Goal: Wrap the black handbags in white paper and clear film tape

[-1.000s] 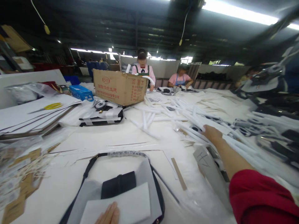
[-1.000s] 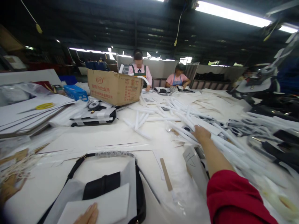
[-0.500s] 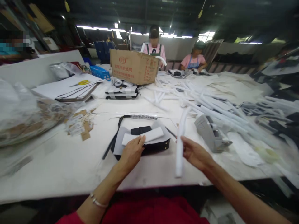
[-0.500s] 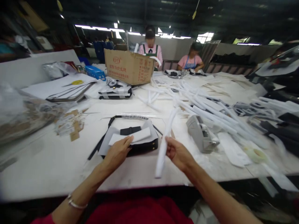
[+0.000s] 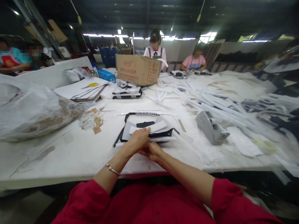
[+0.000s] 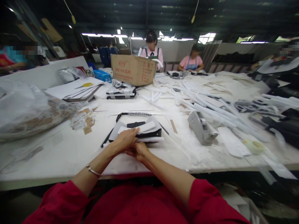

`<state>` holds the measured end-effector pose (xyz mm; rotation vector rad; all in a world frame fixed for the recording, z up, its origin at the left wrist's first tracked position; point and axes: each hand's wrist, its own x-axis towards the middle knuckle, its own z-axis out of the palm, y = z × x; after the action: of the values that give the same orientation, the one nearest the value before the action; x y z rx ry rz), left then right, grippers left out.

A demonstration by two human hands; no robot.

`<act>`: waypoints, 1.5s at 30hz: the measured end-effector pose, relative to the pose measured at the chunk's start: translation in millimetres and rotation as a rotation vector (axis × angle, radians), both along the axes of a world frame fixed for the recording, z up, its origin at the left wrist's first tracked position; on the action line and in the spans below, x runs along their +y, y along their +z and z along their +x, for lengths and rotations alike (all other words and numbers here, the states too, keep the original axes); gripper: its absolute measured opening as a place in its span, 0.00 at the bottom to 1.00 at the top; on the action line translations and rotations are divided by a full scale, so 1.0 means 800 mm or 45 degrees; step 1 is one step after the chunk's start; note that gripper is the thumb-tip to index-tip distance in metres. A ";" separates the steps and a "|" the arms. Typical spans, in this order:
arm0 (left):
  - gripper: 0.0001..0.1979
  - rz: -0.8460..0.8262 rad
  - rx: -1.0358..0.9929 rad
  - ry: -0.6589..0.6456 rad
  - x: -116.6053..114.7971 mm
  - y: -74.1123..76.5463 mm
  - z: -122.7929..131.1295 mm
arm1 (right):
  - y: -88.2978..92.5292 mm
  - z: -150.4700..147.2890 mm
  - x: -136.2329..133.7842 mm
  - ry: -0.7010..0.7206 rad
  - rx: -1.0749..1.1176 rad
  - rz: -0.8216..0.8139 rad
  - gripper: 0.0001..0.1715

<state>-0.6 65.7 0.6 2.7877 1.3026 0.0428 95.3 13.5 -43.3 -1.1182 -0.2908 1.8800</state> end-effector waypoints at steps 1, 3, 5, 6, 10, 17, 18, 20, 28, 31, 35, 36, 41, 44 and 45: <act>0.24 0.013 -0.018 0.019 -0.004 -0.007 -0.001 | 0.000 0.009 -0.001 0.046 0.012 0.005 0.06; 0.27 0.064 -0.077 0.061 -0.013 -0.024 -0.004 | 0.000 0.032 -0.008 0.177 0.046 0.005 0.07; 0.28 0.173 -0.181 0.085 -0.021 -0.045 -0.008 | 0.002 0.058 -0.015 0.258 0.067 -0.025 0.06; 0.28 0.244 -0.239 0.087 -0.024 -0.055 -0.009 | 0.003 0.069 -0.018 0.241 0.065 -0.052 0.08; 0.28 0.422 -0.336 0.036 -0.030 -0.076 -0.014 | 0.001 0.093 -0.020 -0.042 -0.006 -0.152 0.12; 0.32 0.325 -0.080 -0.075 -0.036 -0.063 -0.017 | -0.010 0.081 -0.013 -0.097 -0.241 -0.124 0.09; 0.31 0.334 -0.042 -0.076 -0.037 -0.063 -0.017 | -0.011 0.082 -0.012 -0.092 -0.261 -0.123 0.10; 0.28 0.369 0.007 -0.065 -0.039 -0.063 -0.014 | -0.012 0.084 -0.012 -0.074 -0.296 -0.114 0.12; 0.25 0.468 0.003 -0.075 -0.039 -0.070 -0.012 | 0.025 0.093 -0.051 0.158 -1.176 0.838 0.14; 0.23 0.458 -0.001 -0.083 -0.038 -0.073 -0.012 | 0.035 0.092 -0.045 0.318 -1.710 1.603 0.15; 0.23 0.476 0.044 -0.070 -0.038 -0.072 -0.009 | 0.008 0.106 -0.012 0.495 -2.122 1.831 0.27; 0.24 0.479 0.060 -0.068 -0.038 -0.070 -0.008 | -0.003 0.112 -0.004 0.516 -2.170 1.837 0.27; 0.25 0.399 0.085 -0.085 -0.036 -0.059 0.001 | -0.032 0.131 0.014 0.498 -2.172 1.879 0.26; 0.25 0.323 0.051 -0.062 -0.036 -0.054 0.005 | -0.033 0.129 0.015 0.467 -2.167 1.872 0.26; 0.25 0.309 0.042 -0.061 -0.036 -0.053 0.006 | -0.033 0.127 0.014 0.459 -2.183 1.876 0.25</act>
<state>4.1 36.9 -42.1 3.0317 1.3195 0.1643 197.2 25.1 -69.9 -1.1494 -2.3445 0.0044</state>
